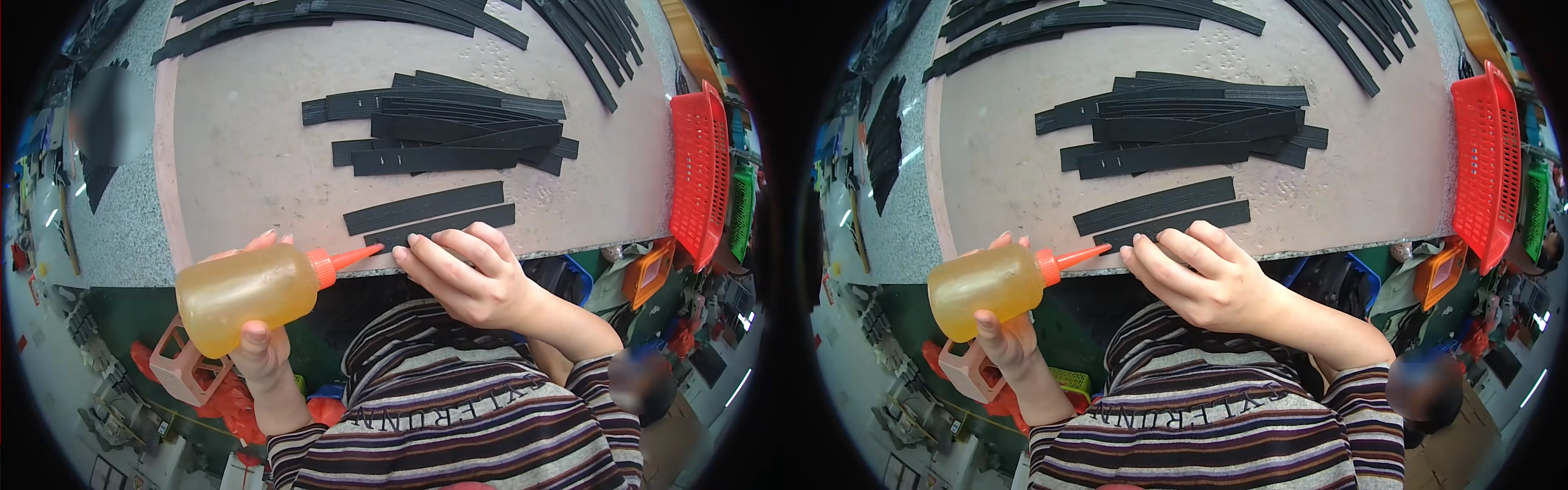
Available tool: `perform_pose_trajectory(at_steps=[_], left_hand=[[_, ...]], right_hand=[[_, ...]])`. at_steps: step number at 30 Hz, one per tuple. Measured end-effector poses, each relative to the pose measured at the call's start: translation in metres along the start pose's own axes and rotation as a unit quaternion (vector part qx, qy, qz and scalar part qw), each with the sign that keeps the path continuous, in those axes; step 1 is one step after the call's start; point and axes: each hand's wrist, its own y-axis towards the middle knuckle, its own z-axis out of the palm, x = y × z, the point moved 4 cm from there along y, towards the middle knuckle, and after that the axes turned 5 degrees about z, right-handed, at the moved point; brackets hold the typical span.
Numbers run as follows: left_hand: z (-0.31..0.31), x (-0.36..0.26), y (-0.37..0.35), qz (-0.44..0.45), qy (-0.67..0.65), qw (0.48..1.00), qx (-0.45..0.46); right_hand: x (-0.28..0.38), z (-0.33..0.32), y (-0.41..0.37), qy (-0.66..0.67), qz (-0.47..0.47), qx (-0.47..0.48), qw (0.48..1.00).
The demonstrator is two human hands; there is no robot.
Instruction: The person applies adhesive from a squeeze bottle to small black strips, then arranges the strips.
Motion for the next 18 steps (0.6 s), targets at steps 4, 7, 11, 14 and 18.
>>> perform_pose_trajectory(at_steps=[4, 7, 11, 14, 18], left_hand=[[-0.0049, -0.0007, 0.0013, -0.003, -0.001, 0.999, 0.034], [-0.0010, -0.0008, 0.0049, -0.013, 0.005, 0.999, 0.051], [-0.0023, -0.0004, 0.0077, -0.010, 0.003, 0.999, 0.054], [-0.0036, -0.0027, 0.0084, -0.009, 0.003, 0.998, 0.058], [-0.0074, -0.0012, 0.0085, -0.001, 0.014, 0.997, 0.071]], right_hand=[[-0.0006, 0.0005, -0.0001, 0.004, 0.003, 0.003, 1.000], [-0.0013, 0.0009, 0.0000, 0.002, -0.001, -0.006, 1.000], [-0.0012, 0.0009, 0.0002, 0.005, 0.006, -0.013, 1.000], [-0.0022, 0.0003, 0.0019, 0.017, 0.018, -0.017, 1.000], [-0.0030, -0.0004, 0.0035, 0.040, 0.023, -0.002, 0.999]])
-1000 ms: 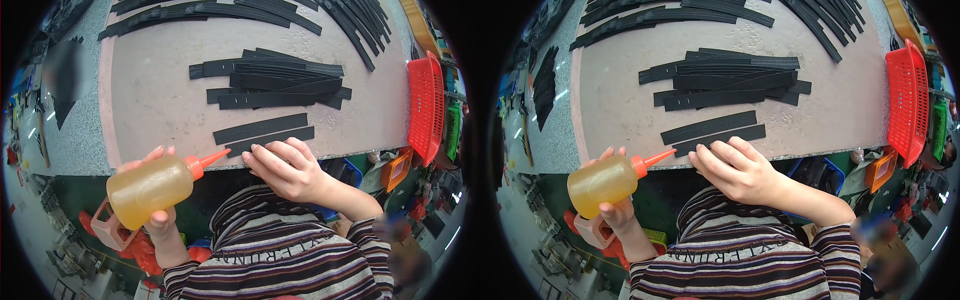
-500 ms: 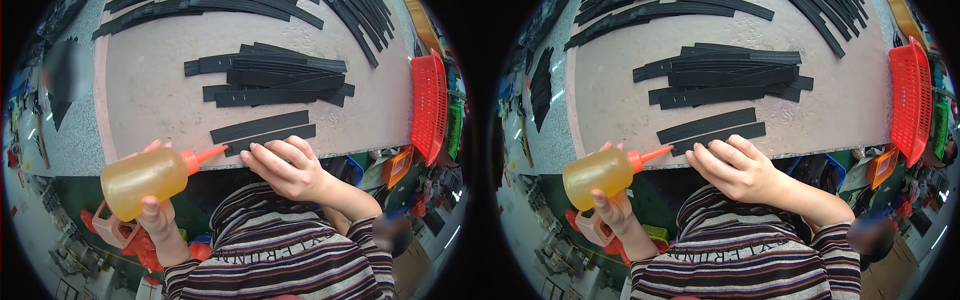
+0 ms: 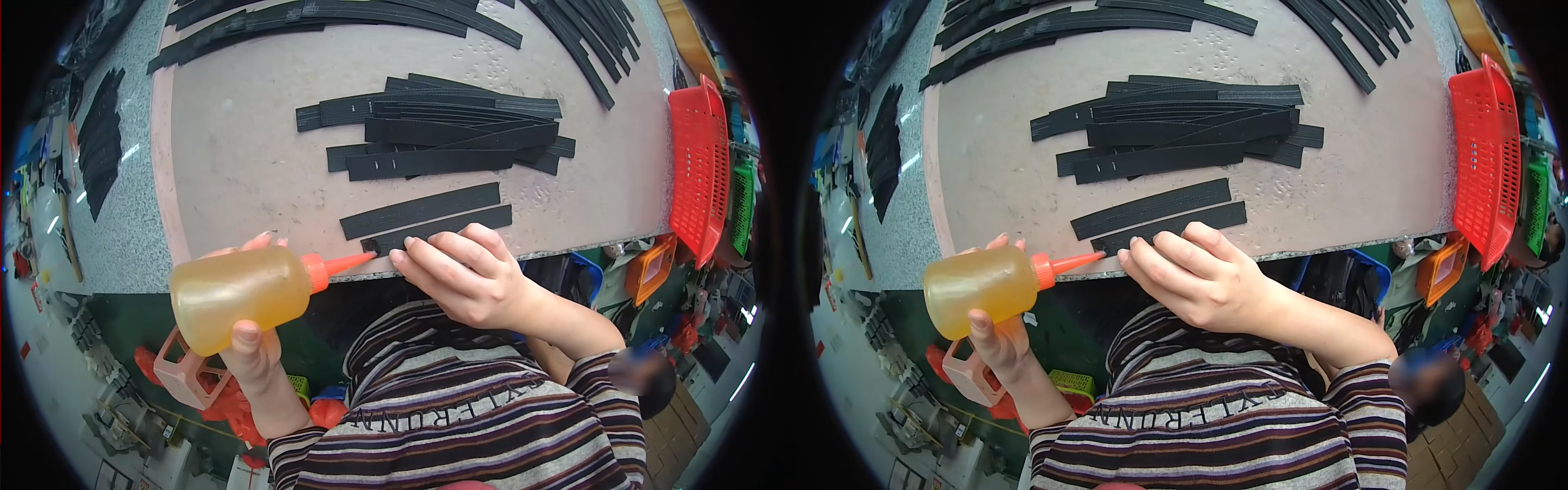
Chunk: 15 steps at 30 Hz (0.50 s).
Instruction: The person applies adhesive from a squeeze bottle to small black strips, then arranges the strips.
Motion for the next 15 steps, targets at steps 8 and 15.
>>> perform_pose_trajectory(at_steps=[8, 15], left_hand=[[-0.025, -0.011, 0.023, -0.011, -0.323, 0.938, -0.124], [-0.014, 0.005, 0.039, -0.052, -0.448, 0.892, -0.027]], right_hand=[[-0.039, -0.038, 0.024, 0.104, 0.194, 0.132, 0.967], [-0.043, -0.036, 0.024, 0.110, 0.170, 0.154, 0.967]])
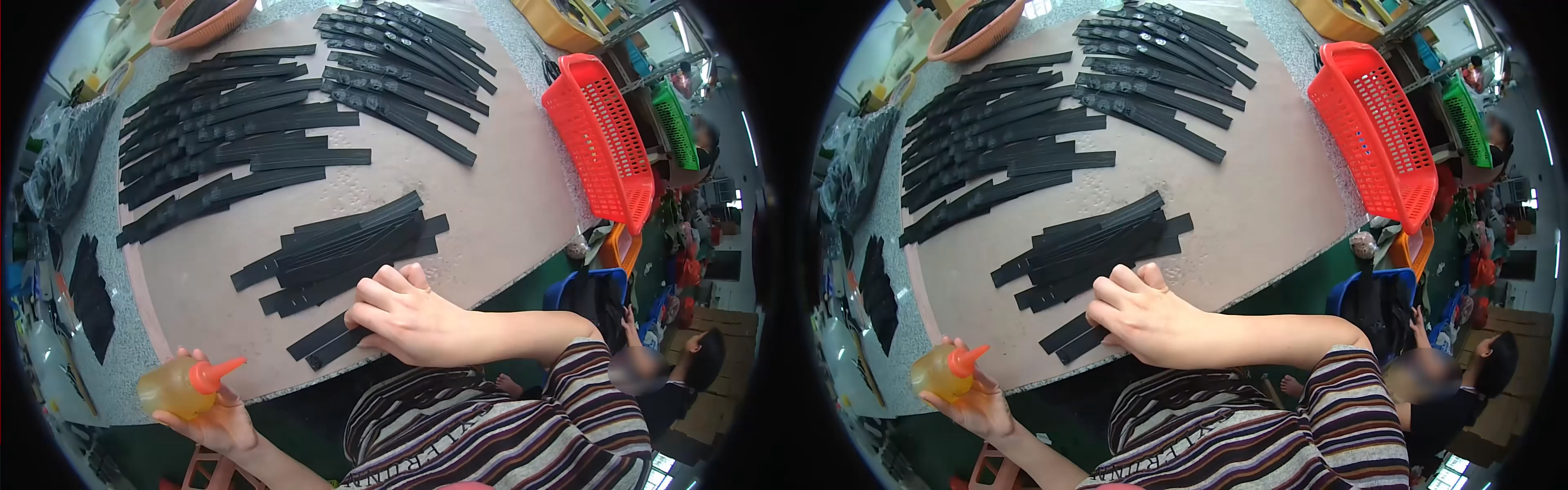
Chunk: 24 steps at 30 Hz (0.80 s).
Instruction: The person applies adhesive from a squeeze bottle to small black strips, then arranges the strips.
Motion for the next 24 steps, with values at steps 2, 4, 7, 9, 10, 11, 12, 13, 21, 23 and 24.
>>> perform_pose_trajectory(at_steps=[2, 4, 7, 9, 10, 11, 12, 13, 21, 23, 24], left_hand=[[0.001, 0.003, 0.003, -0.007, -0.006, 1.000, 0.003], [0.001, 0.004, 0.006, -0.017, -0.010, 1.000, -0.001], [0.003, 0.009, 0.009, -0.028, -0.015, 0.999, -0.010], [0.005, 0.012, 0.011, -0.028, -0.016, 0.999, -0.015], [0.005, 0.013, 0.011, -0.028, -0.016, 0.999, -0.016], [0.006, 0.014, 0.012, -0.027, -0.017, 0.999, -0.017], [0.007, 0.016, 0.014, -0.033, -0.011, 0.999, -0.006], [0.009, 0.017, 0.014, -0.038, -0.005, 0.999, 0.005], [0.004, 0.016, 0.017, -0.047, -0.054, 0.997, 0.016], [0.004, 0.014, 0.016, -0.050, -0.059, 0.997, 0.022], [0.002, 0.014, 0.018, -0.054, -0.074, 0.995, 0.028]], right_hand=[[-0.001, 0.001, -0.001, 0.002, -0.001, 0.001, 1.000], [-0.003, 0.005, -0.002, 0.004, -0.012, 0.003, 1.000], [-0.003, 0.003, 0.000, -0.003, -0.025, 0.008, 1.000], [-0.004, 0.002, 0.000, 0.001, -0.031, 0.001, 1.000], [-0.004, 0.000, -0.001, 0.004, -0.030, -0.003, 1.000], [-0.004, -0.002, -0.002, 0.005, -0.029, -0.007, 1.000], [-0.006, -0.002, -0.004, 0.002, -0.023, 0.005, 1.000], [-0.008, -0.001, -0.007, -0.002, -0.017, 0.018, 1.000], [-0.013, -0.001, -0.015, 0.006, 0.024, -0.018, 1.000], [-0.016, 0.000, -0.019, 0.000, 0.014, -0.023, 1.000], [-0.017, -0.003, -0.020, -0.003, 0.022, -0.038, 0.999]])
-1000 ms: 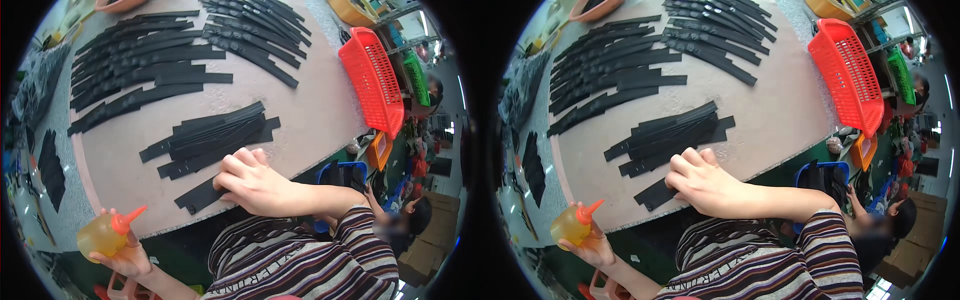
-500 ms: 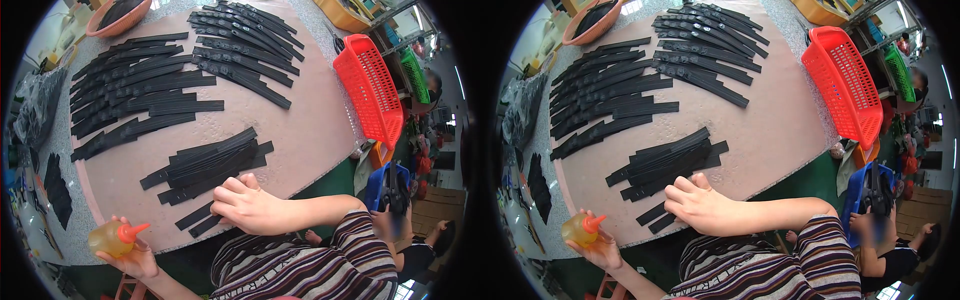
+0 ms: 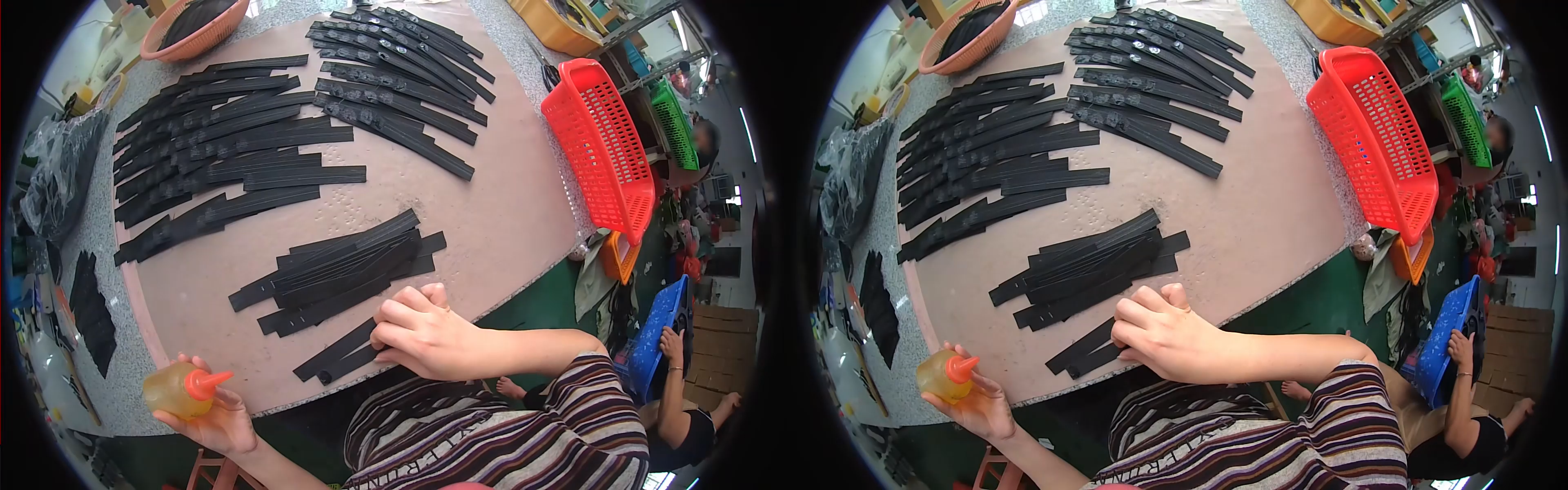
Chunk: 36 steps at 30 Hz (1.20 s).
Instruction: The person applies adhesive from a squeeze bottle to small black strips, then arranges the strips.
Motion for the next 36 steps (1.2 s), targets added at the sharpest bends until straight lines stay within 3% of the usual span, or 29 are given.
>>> perform_pose_trajectory(at_steps=[8, 13, 15, 18, 20, 21, 25, 26, 29, 31, 33, 34, 36], left_hand=[[0.003, 0.003, 0.001, -0.038, -0.059, 0.997, 0.018], [-0.003, 0.000, -0.002, -0.045, -0.048, 0.997, 0.036], [-0.007, -0.003, -0.001, -0.040, -0.039, 0.997, 0.049], [-0.006, 0.004, 0.003, -0.030, -0.065, 0.996, 0.048], [-0.005, 0.005, 0.005, -0.027, -0.068, 0.995, 0.061], [-0.005, 0.006, 0.006, -0.028, -0.073, 0.995, 0.064], [-0.005, 0.003, 0.005, -0.026, -0.089, 0.994, 0.060], [-0.007, 0.001, 0.002, -0.022, -0.093, 0.994, 0.051], [-0.012, -0.008, -0.001, -0.008, -0.040, 0.998, 0.044], [-0.002, -0.007, -0.007, 0.037, -0.022, 0.999, 0.022], [0.000, -0.017, -0.015, 0.069, 0.091, 0.992, 0.056], [0.002, -0.020, -0.020, 0.086, 0.140, 0.983, 0.086], [0.008, -0.016, -0.040, 0.128, 0.275, 0.950, 0.069]], right_hand=[[-0.002, -0.007, 0.004, 0.026, 0.053, -0.014, 0.998], [-0.004, -0.009, 0.006, 0.071, 0.001, 0.000, 0.997], [-0.015, -0.017, 0.006, 0.147, 0.003, 0.010, 0.989], [-0.055, -0.079, 0.027, 0.165, 0.069, -0.125, 0.976], [-0.109, -0.113, 0.042, 0.322, 0.200, -0.189, 0.906], [-0.132, -0.125, 0.051, 0.335, 0.196, -0.239, 0.890], [-0.203, -0.127, 0.058, 0.191, 0.264, -0.256, 0.910], [-0.204, -0.127, 0.057, 0.074, 0.281, -0.258, 0.921], [-0.178, -0.125, 0.055, -0.044, 0.149, -0.393, 0.906], [-0.134, -0.126, 0.049, -0.078, 0.110, -0.398, 0.908], [-0.066, -0.106, 0.038, -0.091, 0.051, -0.309, 0.945], [-0.040, -0.085, 0.027, -0.045, -0.053, -0.221, 0.973], [0.009, -0.042, 0.009, -0.027, -0.186, -0.113, 0.976]])
